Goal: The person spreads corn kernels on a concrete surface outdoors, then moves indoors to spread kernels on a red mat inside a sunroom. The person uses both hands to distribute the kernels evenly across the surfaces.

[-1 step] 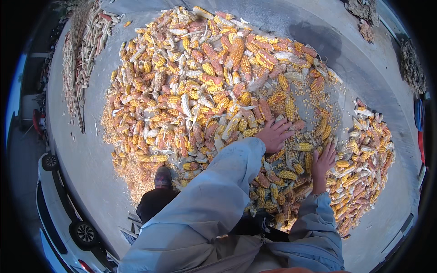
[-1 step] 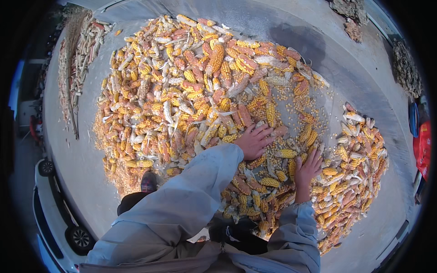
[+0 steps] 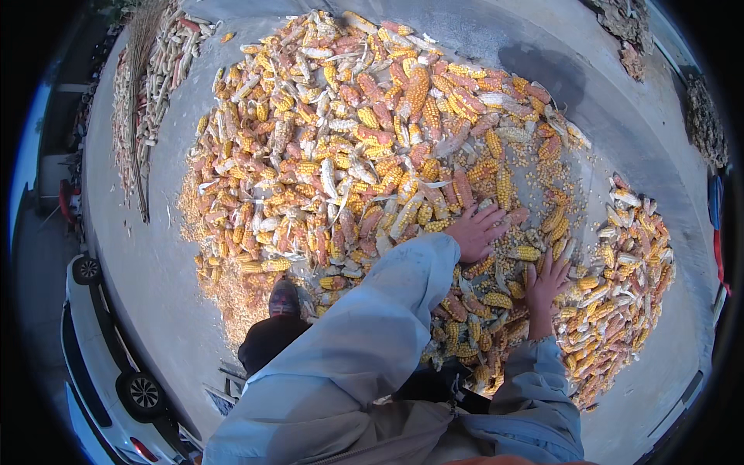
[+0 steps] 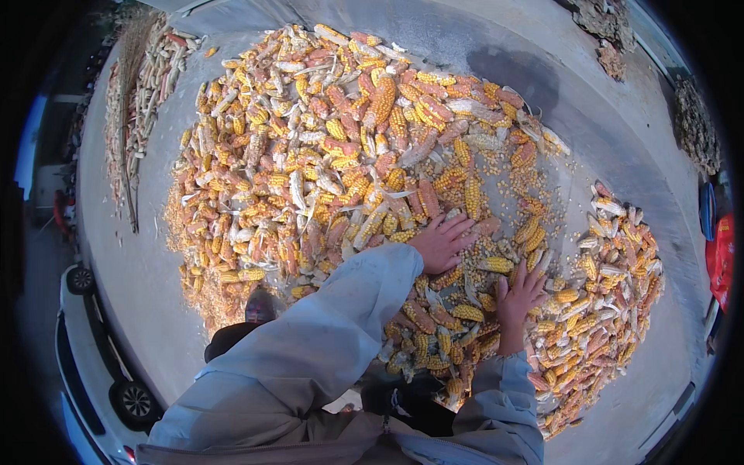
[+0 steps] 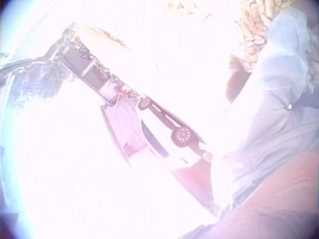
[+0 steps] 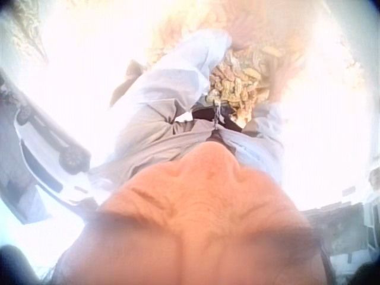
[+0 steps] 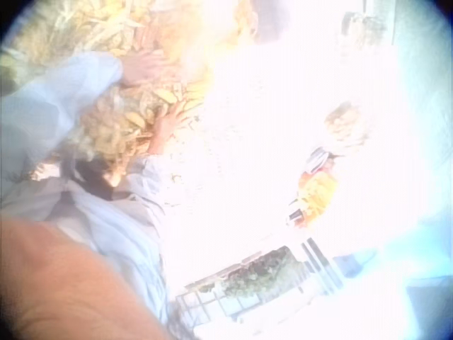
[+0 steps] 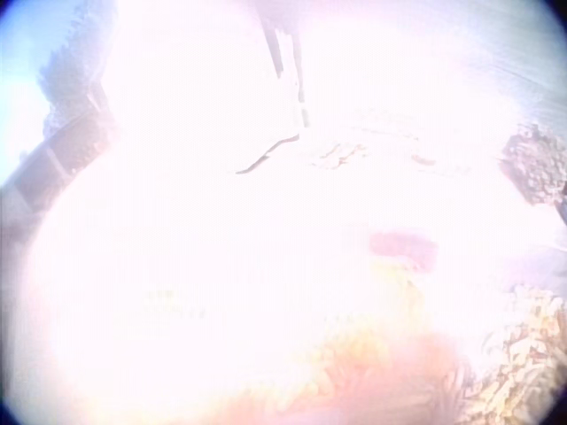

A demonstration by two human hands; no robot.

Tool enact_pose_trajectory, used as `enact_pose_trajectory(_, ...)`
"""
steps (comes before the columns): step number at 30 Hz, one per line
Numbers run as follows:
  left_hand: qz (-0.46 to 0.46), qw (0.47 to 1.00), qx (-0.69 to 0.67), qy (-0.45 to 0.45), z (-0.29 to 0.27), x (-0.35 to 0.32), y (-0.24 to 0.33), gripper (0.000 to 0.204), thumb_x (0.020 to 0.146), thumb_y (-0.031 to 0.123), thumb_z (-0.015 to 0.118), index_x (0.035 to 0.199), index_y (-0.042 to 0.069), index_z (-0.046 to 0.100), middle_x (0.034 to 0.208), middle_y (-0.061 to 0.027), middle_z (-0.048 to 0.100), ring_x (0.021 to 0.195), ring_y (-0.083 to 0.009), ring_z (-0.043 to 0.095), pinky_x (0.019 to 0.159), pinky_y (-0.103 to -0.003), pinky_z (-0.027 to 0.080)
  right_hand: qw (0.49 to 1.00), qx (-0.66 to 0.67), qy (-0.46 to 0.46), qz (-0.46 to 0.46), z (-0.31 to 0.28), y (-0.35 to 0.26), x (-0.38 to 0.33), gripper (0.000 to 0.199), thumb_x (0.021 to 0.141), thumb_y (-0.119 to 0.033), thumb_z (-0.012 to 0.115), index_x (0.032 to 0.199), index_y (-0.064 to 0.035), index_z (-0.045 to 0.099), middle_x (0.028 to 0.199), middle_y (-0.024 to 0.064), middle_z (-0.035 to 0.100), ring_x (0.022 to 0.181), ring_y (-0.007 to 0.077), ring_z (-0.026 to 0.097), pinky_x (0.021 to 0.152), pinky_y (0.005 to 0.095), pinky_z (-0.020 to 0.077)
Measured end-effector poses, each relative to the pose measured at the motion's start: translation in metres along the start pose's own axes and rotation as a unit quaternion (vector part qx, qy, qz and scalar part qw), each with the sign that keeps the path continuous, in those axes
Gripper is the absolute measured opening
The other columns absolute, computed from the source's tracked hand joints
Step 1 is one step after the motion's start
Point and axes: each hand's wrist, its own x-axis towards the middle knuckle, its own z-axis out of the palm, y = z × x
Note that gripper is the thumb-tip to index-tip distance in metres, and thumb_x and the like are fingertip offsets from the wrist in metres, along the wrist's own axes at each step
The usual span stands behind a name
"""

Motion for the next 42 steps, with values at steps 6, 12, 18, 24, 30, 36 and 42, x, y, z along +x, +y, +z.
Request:
enact_pose_trajectory(6,0.023,0.993,-0.04,-0.109,-0.063,-0.077,-0.1,0.06,0.089,0.041,0.048,0.142,0.018,0.03,0.151,-0.0107,0.015,0.14,-0.0291,0.014,0.107,-0.051,0.023,0.996,0.059,-0.034,-0.051,0.007,-0.085,-0.089,0.072,0.085,-0.049,0.051,0.145,-0.0179,0.025,0.152,0.0155,0.012,0.139,0.0386,0.011,0.102,0.0649,0.0105)
enact_pose_trajectory(12,-0.044,0.998,-0.002,-0.037,-0.13,-0.201,-0.207,0.059,0.089,0.044,0.048,0.141,0.02,0.033,0.15,-0.0146,0.015,0.139,-0.0332,0.013,0.103,-0.051,0.032,0.991,0.045,-0.044,-0.117,-0.015,-0.207,-0.104,0.077,0.083,-0.048,0.054,0.145,-0.0166,0.023,0.151,0.0168,0.014,0.137,0.0393,0.014,0.103,0.0635,0.0141)
enact_pose_trajectory(18,-0.241,0.958,0.119,0.104,-0.2,-0.318,-0.335,0.059,0.086,0.042,0.053,0.137,0.017,0.04,0.148,-0.0154,0.023,0.137,-0.0318,0.022,0.106,-0.052,0.023,0.963,0.067,-0.066,-0.254,-0.031,-0.393,-0.083,0.082,0.081,-0.051,0.057,0.145,-0.0125,0.023,0.15,0.02,0.015,0.138,0.0397,0.012,0.106,0.0588,0.011)
enact_pose_trajectory(24,-0.391,0.881,0.227,0.141,-0.267,-0.34,-0.436,0.046,0.084,0.036,0.051,0.126,0.017,0.052,0.13,-0.0104,0.049,0.123,-0.0305,0.041,0.107,-0.062,0.011,0.949,0.078,-0.12,-0.28,-0.014,-0.499,-0.081,0.089,0.08,-0.055,0.058,0.145,-0.008,0.019,0.15,0.0206,0.014,0.137,0.0391,0.014,0.106,0.0602,0.008)
enact_pose_trajectory(30,-0.523,0.812,0.221,0.134,-0.303,-0.424,-0.486,0.054,0.082,0.043,0.055,0.13,0.021,0.048,0.138,-0.0121,0.041,0.132,-0.0311,0.032,0.105,-0.066,0.011,0.938,-0.025,-0.147,-0.314,-0.025,-0.519,-0.089,0.089,0.079,-0.055,0.06,0.143,-0.0054,0.024,0.148,0.0226,0.018,0.136,0.0398,0.017,0.104,0.0623,0.0071)
enact_pose_trajectory(36,-0.569,0.786,0.232,0.07,-0.308,-0.55,-0.449,0.057,0.084,0.046,0.053,0.136,0.024,0.042,0.147,-0.0132,0.025,0.138,-0.0298,0.018,0.105,-0.064,0.01,0.929,-0.013,-0.193,-0.314,0.0,-0.5,-0.093,0.083,0.081,-0.057,0.056,0.136,0.0012,0.032,0.142,0.0288,0.025,0.135,0.0456,0.016,0.104,0.0625,0.007)
enact_pose_trajectory(42,-0.581,0.794,0.15,0.094,-0.255,-0.653,-0.354,0.061,0.085,0.037,0.056,0.14,0.024,0.033,0.149,-0.013,0.019,0.138,-0.0311,0.018,0.107,-0.059,0.012,0.924,-0.063,-0.157,-0.342,0.017,-0.489,-0.093,0.082,0.084,-0.059,0.049,0.134,0.003,0.033,0.142,0.0297,0.024,0.135,0.0464,0.01,0.103,0.0639,0.0094)
